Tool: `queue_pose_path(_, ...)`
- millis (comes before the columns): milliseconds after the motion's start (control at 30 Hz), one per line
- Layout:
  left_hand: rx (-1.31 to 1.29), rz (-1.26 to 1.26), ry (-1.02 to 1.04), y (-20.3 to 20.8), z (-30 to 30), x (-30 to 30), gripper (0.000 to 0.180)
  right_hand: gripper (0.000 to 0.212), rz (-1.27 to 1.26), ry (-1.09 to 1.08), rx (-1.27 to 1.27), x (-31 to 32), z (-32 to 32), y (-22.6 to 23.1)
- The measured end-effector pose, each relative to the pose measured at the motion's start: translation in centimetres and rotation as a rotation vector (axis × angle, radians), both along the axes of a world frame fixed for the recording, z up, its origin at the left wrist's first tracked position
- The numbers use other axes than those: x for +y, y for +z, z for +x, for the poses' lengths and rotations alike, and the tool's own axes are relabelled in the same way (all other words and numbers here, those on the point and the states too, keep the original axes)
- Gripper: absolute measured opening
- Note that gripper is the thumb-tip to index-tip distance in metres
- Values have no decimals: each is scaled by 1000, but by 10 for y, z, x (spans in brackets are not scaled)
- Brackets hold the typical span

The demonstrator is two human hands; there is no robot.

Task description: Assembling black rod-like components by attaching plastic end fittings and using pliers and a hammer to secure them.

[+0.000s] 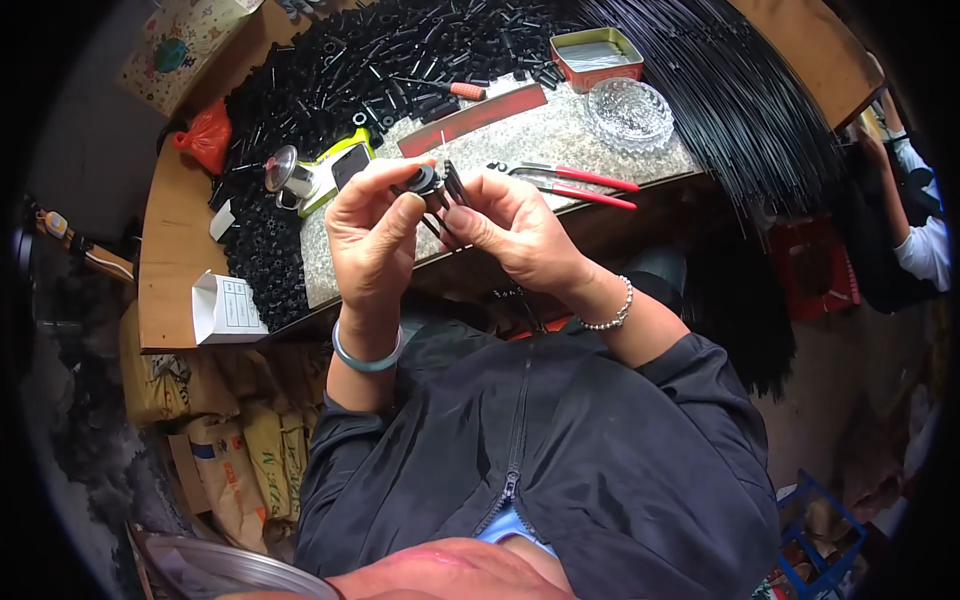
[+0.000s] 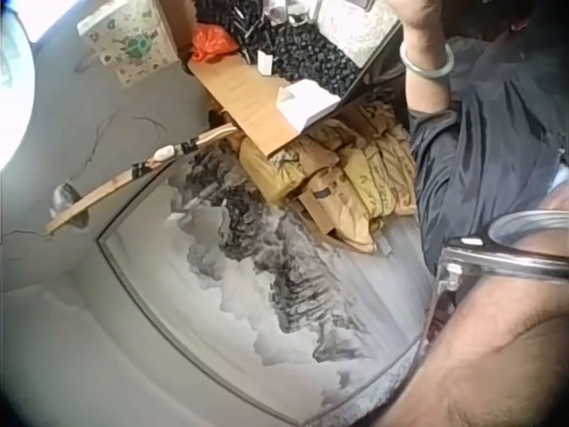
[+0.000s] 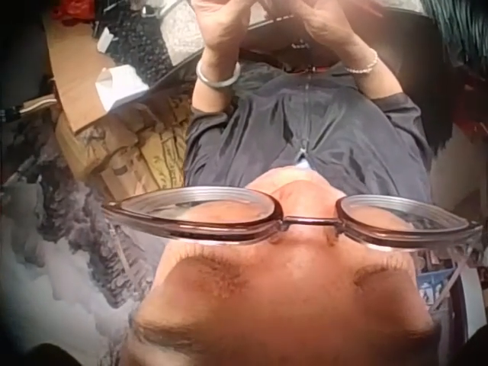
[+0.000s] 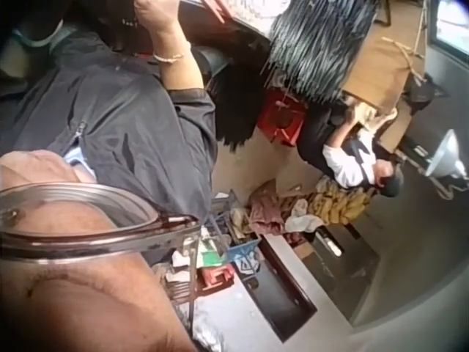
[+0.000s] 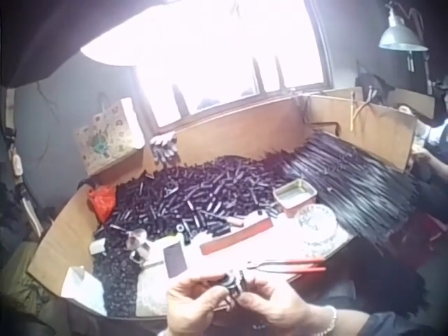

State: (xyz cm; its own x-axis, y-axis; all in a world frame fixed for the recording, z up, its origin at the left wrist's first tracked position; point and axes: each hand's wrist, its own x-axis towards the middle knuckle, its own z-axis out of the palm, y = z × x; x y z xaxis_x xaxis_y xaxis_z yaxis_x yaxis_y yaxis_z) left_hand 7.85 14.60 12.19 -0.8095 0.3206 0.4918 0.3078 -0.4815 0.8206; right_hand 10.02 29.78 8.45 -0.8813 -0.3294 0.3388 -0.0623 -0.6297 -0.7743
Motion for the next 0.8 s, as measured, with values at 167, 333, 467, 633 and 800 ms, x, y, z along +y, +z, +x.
queue_pose_path(167,12,-39,82,3,0,1,26,13,-2,-82,-34,-3,-2,1)
queue_pose_path(333,-12,-37,69,9,1,5,24,12,-7,-86,-48,-1,-1,0)
queue_pose_path(467,-62,34,-18,11,7,5,23,19,-230,118,-149,4,2,3)
queue_pose_path(633,-74,57,-33,8,3,4,24,30,-180,193,-104,8,-10,-11)
queue_pose_path(800,-50,70,-64,7,4,1,23,30,-100,149,-65,5,-6,-7)
